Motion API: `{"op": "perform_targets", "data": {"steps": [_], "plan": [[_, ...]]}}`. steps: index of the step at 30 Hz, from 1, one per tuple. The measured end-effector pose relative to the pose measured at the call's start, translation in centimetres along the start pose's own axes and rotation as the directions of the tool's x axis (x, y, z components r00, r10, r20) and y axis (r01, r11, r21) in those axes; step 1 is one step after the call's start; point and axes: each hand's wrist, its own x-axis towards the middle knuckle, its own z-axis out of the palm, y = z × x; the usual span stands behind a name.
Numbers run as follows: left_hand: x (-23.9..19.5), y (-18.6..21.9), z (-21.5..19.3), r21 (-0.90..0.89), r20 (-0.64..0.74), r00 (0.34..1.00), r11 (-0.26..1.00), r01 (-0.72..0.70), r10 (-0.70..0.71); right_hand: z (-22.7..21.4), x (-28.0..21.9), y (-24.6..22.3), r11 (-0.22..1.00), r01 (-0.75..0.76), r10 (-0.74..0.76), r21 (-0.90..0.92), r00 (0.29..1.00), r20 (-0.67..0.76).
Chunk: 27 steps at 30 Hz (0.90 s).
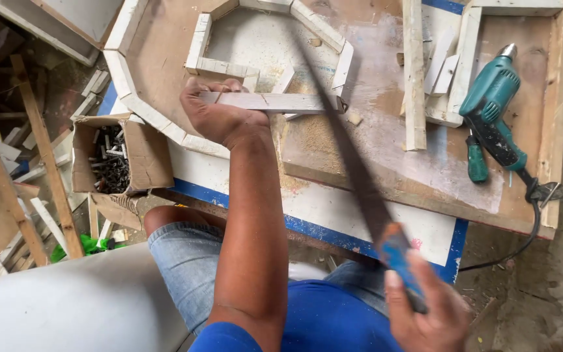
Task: Measuring, marking, and sawing wooden strips to fit into a G-shaped frame.
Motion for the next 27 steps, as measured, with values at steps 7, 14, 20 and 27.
{"op": "perform_targets", "data": {"steps": [7, 14, 20, 27], "plan": [[-4.0, -0.6, -3.0, 0.189, 0.179, 0.946, 0.953, 0.235, -0.269, -0.9, 6.4, 0.6, 0.994, 0.039, -0.048, -0.102, 0.995, -0.087], [-10.5, 1.5, -3.9, 0.418, 0.352, 0.756, 0.816, 0.4, -0.551, 2.1, 7.2, 1.2, 0.981, -0.144, 0.144, 0.133, 0.99, 0.011], [-10.5, 1.3, -5.4, 0.436, 0.394, 0.758, 0.832, 0.343, -0.519, 3.6, 5.5, -1.1, 0.932, -0.296, 0.288, 0.209, 0.955, 0.067], [-13.0, 2.1, -6.3, 0.593, 0.435, 0.723, 0.775, 0.218, -0.537, 4.3, 5.1, -0.9, 0.947, -0.259, 0.267, 0.193, 0.964, -0.016]]}}
